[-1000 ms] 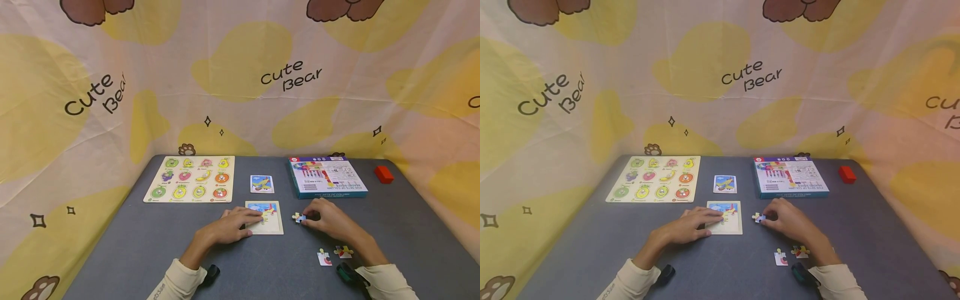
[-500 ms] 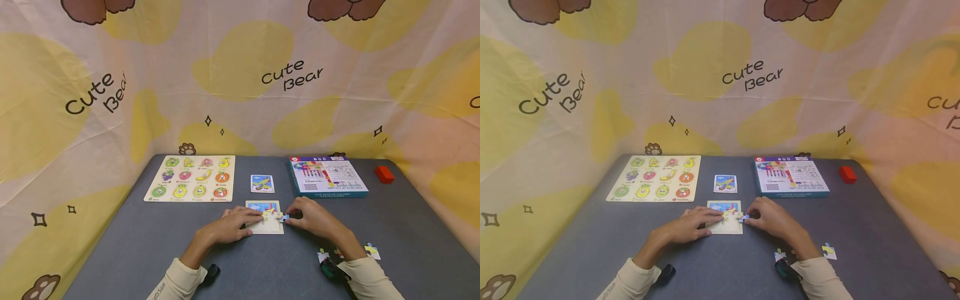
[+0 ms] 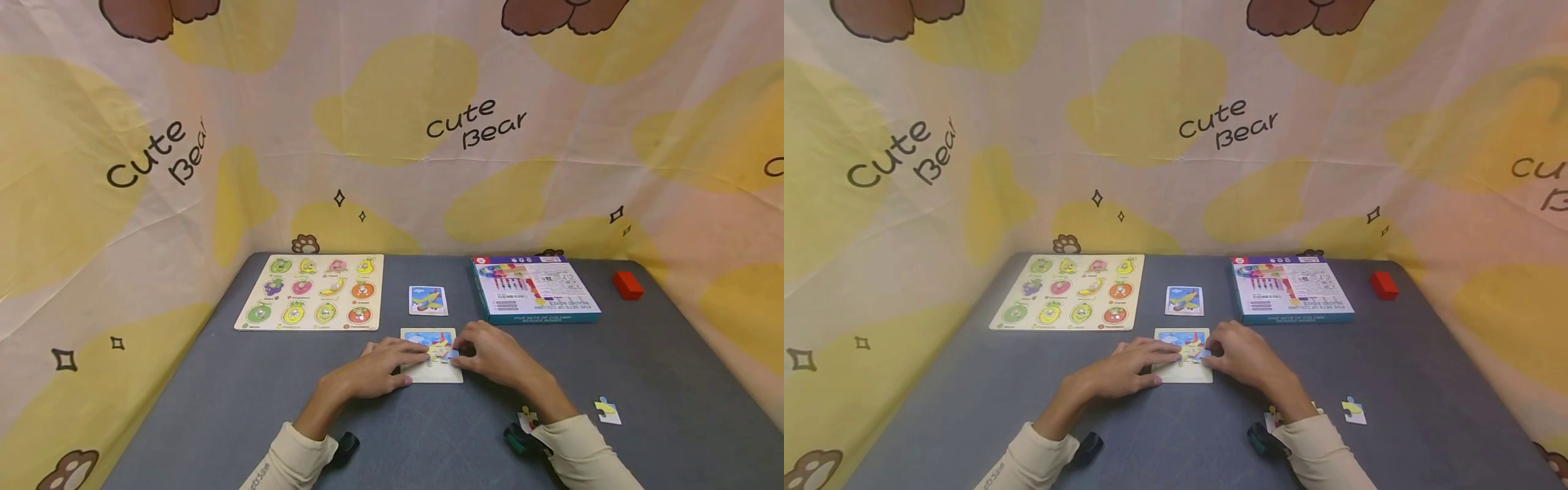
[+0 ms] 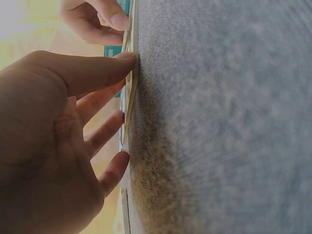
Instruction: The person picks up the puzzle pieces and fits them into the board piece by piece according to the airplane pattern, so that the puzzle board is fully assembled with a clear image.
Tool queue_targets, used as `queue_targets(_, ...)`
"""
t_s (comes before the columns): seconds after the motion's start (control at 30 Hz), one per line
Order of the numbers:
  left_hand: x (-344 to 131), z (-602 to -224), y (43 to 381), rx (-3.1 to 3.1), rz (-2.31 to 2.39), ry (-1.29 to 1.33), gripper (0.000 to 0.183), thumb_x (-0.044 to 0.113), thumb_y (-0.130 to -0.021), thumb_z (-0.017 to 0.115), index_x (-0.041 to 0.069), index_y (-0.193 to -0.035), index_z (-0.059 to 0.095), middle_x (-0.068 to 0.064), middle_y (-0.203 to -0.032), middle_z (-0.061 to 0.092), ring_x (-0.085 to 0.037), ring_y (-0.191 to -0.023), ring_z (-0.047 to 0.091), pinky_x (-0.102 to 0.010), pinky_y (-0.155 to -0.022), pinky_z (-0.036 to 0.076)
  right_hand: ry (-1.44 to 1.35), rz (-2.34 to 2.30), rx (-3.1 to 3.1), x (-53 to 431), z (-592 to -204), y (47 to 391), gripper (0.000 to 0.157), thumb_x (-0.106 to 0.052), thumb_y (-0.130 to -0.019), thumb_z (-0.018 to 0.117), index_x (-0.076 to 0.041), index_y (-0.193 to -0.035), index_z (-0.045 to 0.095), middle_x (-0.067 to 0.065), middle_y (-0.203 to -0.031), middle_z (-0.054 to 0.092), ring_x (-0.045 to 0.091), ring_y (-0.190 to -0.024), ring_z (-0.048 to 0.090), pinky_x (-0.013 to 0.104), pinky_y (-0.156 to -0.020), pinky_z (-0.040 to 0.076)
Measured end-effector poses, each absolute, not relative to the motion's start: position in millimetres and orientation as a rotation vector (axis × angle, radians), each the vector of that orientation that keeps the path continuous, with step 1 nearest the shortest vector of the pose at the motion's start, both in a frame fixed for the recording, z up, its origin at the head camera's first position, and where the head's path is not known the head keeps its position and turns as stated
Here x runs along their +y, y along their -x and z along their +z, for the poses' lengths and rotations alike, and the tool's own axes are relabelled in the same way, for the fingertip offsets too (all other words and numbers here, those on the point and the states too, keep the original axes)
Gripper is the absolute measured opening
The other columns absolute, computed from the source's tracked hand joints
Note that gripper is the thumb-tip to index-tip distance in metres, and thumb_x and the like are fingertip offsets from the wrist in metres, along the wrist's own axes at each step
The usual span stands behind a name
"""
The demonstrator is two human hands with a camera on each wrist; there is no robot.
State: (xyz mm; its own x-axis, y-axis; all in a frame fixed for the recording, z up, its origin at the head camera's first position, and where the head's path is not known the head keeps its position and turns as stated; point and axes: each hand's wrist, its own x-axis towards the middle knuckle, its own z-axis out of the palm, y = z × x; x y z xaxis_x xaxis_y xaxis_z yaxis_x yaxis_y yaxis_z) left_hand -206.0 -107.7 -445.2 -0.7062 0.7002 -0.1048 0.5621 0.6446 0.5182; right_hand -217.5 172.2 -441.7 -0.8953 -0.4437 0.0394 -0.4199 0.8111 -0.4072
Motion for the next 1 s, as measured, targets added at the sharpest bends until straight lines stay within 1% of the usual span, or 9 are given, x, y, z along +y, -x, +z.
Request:
queue_targets(0.2, -107.1, -441.9, 204.6, 2.575, 0.647, -1.003, 0.053, 0.021, -0.106, 0.065, 0.023, -0.157, 0.054, 0.008, -0.164, 0.047, -0.025, -0.149, 0.04, -0.046, -0.102, 0.033, 0.705, -0.643, 2.944, 167.2, -443.8, 216.7, 0.018, -0.033, -0.093, 0.083, -0.018, -0.102, 0.079, -0.008, -0.098, 0.065, 0.01, -0.091, 0.057, 0.04, -0.082, 0.051)
queue_targets(0.47, -107.1, -442.5, 205.1, 2.572, 0.654, -1.001, 0.053, 0.022, -0.106, 0.065, 0.023, -0.157, 0.054, 0.008, -0.165, 0.046, -0.025, -0.149, 0.04, -0.047, -0.102, 0.033, 0.747, -0.662, 2.926, 167.3, -441.8, 215.0, 0.017, -0.031, -0.095, 0.081, -0.02, -0.109, 0.083, -0.007, -0.1, 0.065, 0.01, -0.091, 0.056, 0.039, -0.081, 0.05)
queue_targets(0.67, -107.1, -441.9, 204.9, 2.573, 0.642, -1.003, 0.053, 0.022, -0.106, 0.065, 0.023, -0.157, 0.055, 0.007, -0.165, 0.047, -0.025, -0.149, 0.04, -0.046, -0.101, 0.034, 0.777, -0.655, 2.934, 167.1, -444.4, 215.7, 0.014, -0.028, -0.096, 0.08, -0.022, -0.109, 0.084, -0.007, -0.099, 0.064, 0.009, -0.091, 0.055, 0.036, -0.08, 0.049)
queue_targets(1.0, -106.8, -440.6, 204.1, 2.567, 0.658, -1.017, 0.052, 0.02, -0.105, 0.065, 0.021, -0.156, 0.056, 0.006, -0.164, 0.047, -0.026, -0.148, 0.041, -0.046, -0.099, 0.033, 0.775, -0.654, 2.953, 165.9, -444.1, 213.7, 0.014, -0.028, -0.095, 0.081, -0.022, -0.108, 0.084, -0.008, -0.099, 0.063, 0.009, -0.091, 0.055, 0.036, -0.078, 0.049)
